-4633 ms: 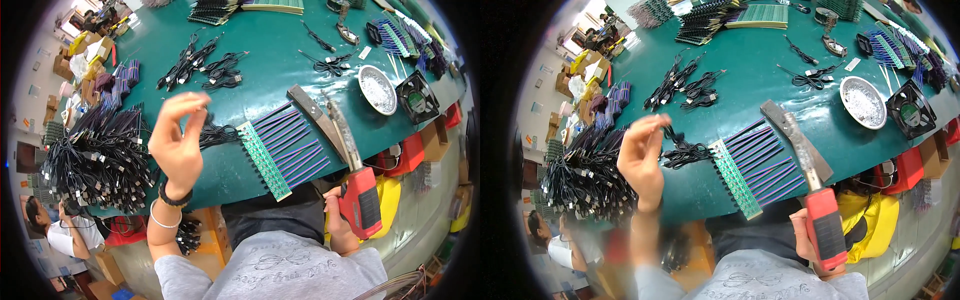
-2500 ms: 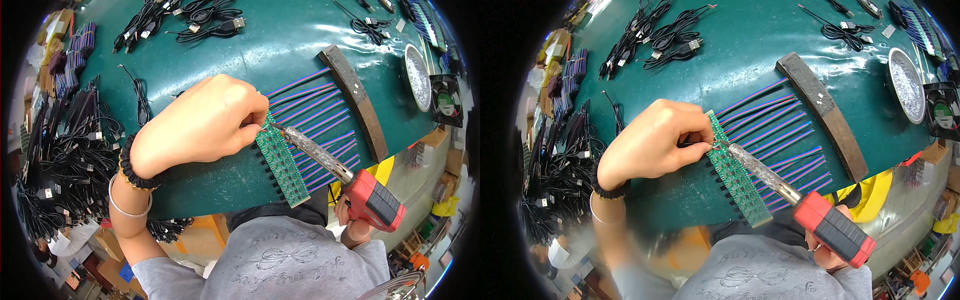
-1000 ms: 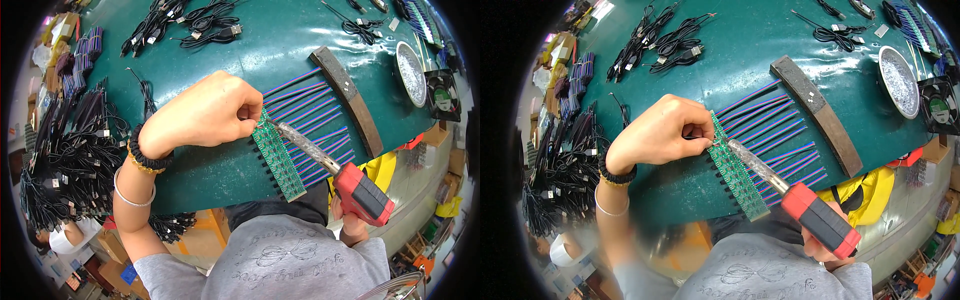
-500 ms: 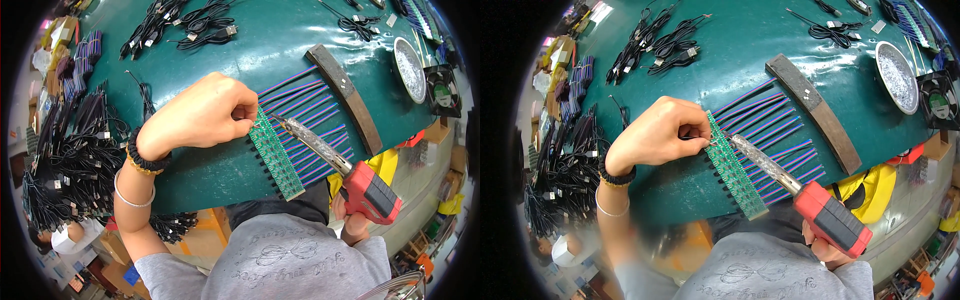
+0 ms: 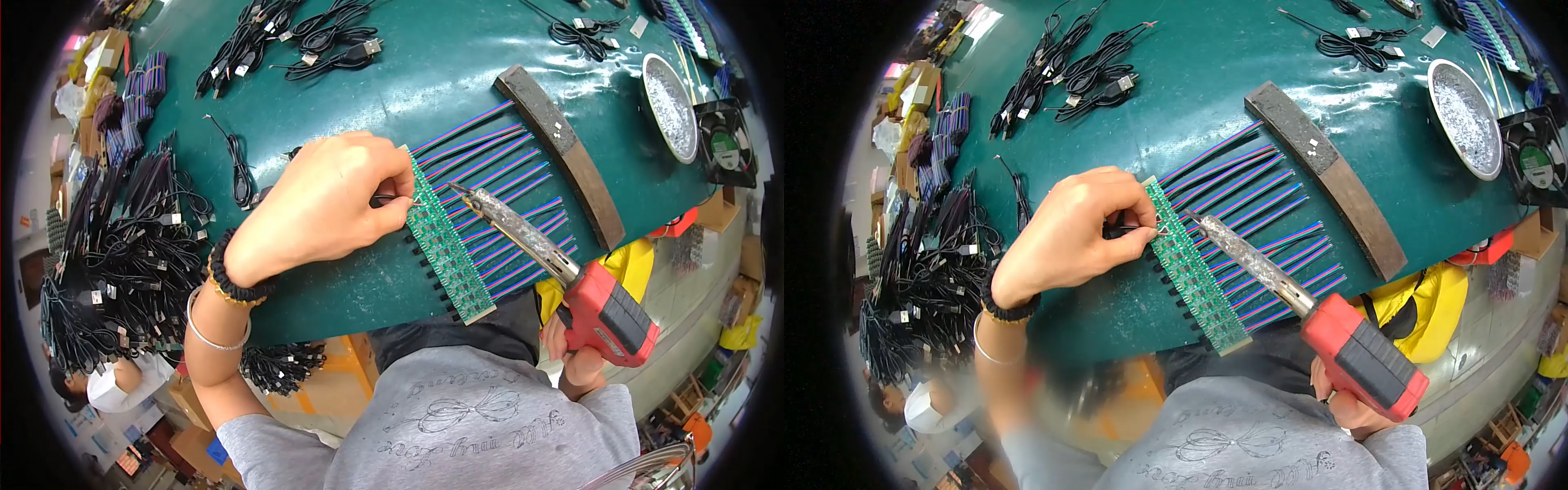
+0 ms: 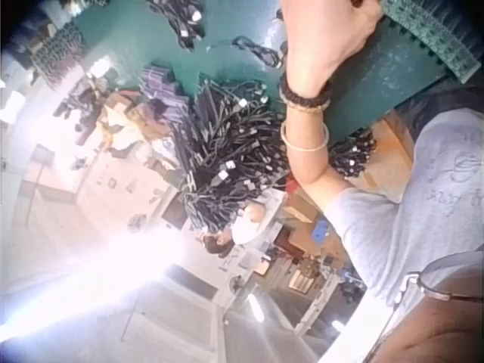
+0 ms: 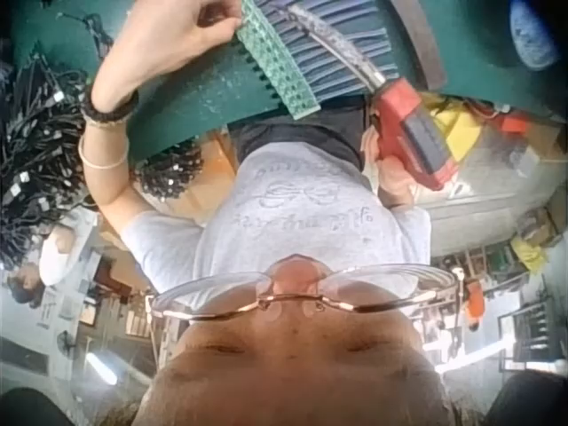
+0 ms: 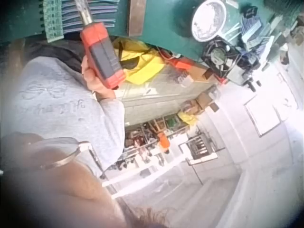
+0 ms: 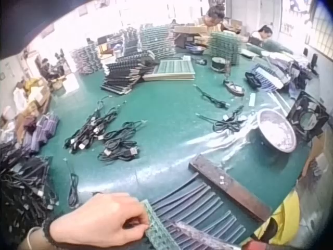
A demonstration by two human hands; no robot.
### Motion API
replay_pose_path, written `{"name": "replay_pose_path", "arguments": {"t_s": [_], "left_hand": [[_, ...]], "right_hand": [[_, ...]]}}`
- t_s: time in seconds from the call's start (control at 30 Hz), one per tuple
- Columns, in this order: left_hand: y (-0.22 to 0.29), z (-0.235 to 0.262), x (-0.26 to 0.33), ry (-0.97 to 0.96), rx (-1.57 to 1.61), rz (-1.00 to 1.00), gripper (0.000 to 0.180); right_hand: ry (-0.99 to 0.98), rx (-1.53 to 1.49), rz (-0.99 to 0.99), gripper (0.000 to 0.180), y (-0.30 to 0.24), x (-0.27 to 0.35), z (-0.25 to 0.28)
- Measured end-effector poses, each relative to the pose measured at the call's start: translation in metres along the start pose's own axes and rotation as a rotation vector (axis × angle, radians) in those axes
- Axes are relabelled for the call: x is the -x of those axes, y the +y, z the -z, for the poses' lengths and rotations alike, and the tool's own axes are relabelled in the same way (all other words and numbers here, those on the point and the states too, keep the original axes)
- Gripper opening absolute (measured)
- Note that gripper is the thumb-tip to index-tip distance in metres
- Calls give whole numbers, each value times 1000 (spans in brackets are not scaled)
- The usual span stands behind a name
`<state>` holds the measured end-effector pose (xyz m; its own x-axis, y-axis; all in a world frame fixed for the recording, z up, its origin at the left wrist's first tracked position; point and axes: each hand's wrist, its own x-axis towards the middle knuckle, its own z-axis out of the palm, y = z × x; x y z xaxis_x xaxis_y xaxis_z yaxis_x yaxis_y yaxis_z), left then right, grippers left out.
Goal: The person solders USB cables to circuit boards using a soldering iron, stacks the finished circuit boards, and retrieves another set of circuit boards from the table.
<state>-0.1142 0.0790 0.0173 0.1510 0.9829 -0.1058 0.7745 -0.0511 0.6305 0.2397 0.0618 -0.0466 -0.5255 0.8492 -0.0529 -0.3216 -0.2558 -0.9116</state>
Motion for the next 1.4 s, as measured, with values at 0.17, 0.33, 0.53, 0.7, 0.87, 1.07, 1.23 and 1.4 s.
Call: {"name": "replay_pose_path", "arguments": {"t_s": [0.17, 0.33, 0.53, 0.7, 0.87, 1.07, 1.23, 1.4], "left_hand": [[8, -8, 9, 94, -80, 17, 9], [12, -15, 12, 173, -136, 25, 9], [10, -18, 13, 200, -145, 5, 10], [12, -19, 14, 211, -152, -6, 11], [10, -19, 13, 216, -148, -6, 11], [8, -18, 12, 228, -139, -24, 11], [8, -18, 18, 244, -159, 10, 11], [3, -12, 20, 503, -109, -97, 18]], "right_hand": [[-107, 421, -140, 15, -19, -7, 7], [-145, 676, -176, 8, -16, -1, 10], [-11, 622, -165, 18, -7, 9, 14], [-30, 725, -152, 24, -11, 8, 11], [-188, 766, -138, 23, -16, -1, 24], [-176, 692, -101, 20, -9, 1, 23], [-66, 443, -114, 69, -20, -11, -11], [-27, 205, -58, 90, -7, -14, -9]]}}
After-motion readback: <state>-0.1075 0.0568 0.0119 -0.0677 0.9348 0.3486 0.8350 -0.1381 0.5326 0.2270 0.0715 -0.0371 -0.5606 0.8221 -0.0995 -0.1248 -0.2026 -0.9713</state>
